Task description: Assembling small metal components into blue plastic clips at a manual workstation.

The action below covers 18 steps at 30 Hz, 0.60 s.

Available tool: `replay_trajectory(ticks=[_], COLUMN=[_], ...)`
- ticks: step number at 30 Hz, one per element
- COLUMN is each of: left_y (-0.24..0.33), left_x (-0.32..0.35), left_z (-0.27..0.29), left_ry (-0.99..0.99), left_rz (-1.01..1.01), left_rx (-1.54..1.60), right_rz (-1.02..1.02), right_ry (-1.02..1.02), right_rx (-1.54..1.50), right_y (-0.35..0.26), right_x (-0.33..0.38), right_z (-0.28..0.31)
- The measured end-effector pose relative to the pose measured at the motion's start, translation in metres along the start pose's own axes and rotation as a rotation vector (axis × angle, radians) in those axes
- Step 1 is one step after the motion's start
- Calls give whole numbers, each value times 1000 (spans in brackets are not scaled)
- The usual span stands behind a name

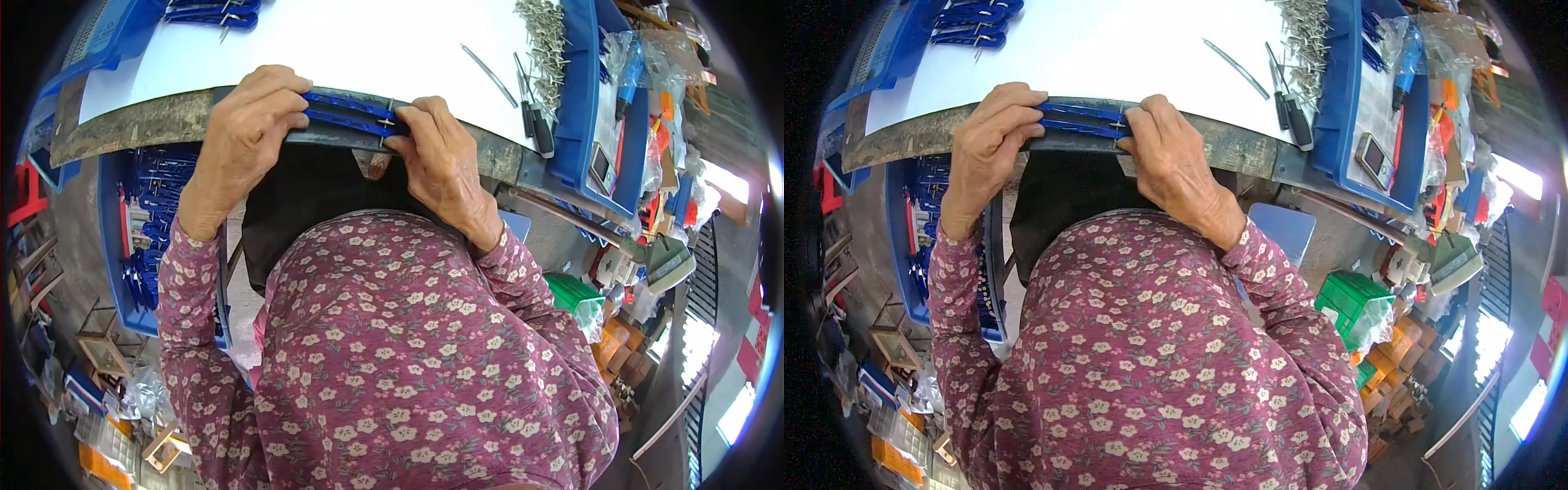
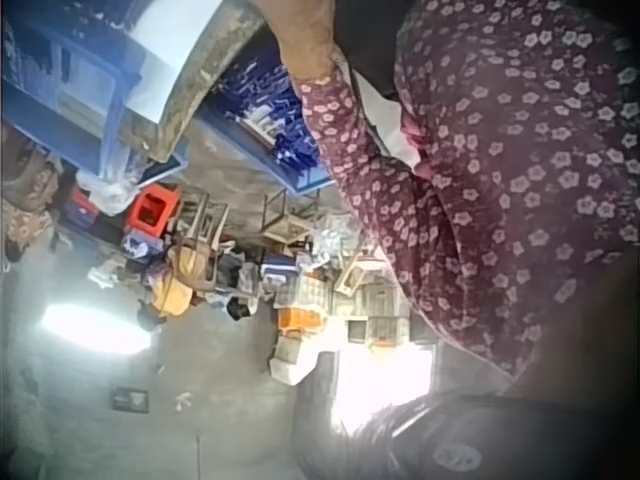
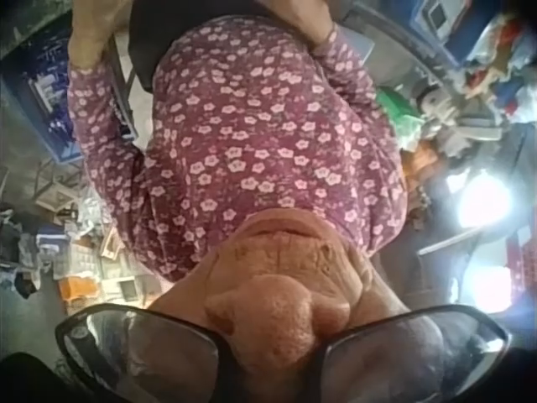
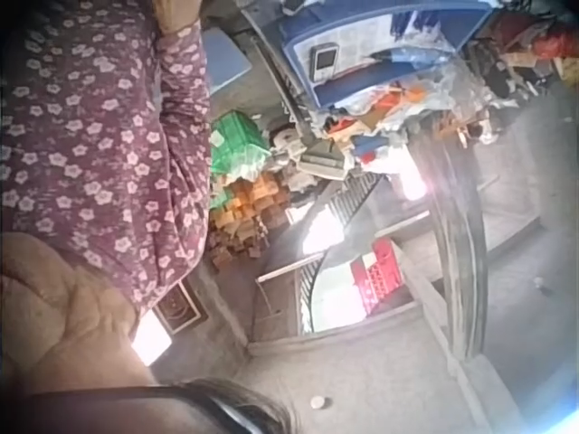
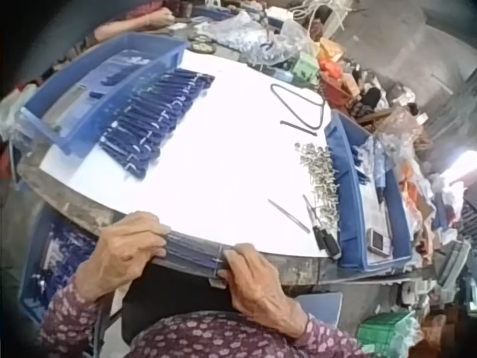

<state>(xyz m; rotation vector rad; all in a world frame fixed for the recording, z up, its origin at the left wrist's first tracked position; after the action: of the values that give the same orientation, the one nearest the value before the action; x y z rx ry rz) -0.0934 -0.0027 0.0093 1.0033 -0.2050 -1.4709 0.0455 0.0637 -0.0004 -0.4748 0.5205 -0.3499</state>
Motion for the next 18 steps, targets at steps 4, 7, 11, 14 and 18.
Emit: replay_trajectory(ticks=[4,7,11,14,18], left_y=[-12,-30,-46,-38,-16], left_x=[11,25,42,44,31], left_z=[32,57,88,91,67], left_ry=[38,42,82,71,74], left_rz=[28,128,198,128,108], left_rx=[-98,-118,-171,-244,-188], right_rz=[66,155,221,236,144], right_ry=[-12,28,35,31,-22], right_rx=[-13,-66,-94,-112,-102], right_y=[-17,-35,-57,-59,-42], right_x=[-19,-37,-57,-58,-39], right_z=[-23,-43,-70,-70,-45])
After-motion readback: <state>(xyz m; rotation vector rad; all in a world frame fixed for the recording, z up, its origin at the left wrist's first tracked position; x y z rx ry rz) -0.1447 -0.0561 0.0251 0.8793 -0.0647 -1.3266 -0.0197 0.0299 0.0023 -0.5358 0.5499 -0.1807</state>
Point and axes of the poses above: each hand's wrist, its own x-axis away from the middle knuckle, its own z-axis out of the back of the hand, y = z × x, the point moved 9 cm from there along -x, towards the middle knuckle, and after that the axes turned 2 degrees about y, right-handed, at the moved point
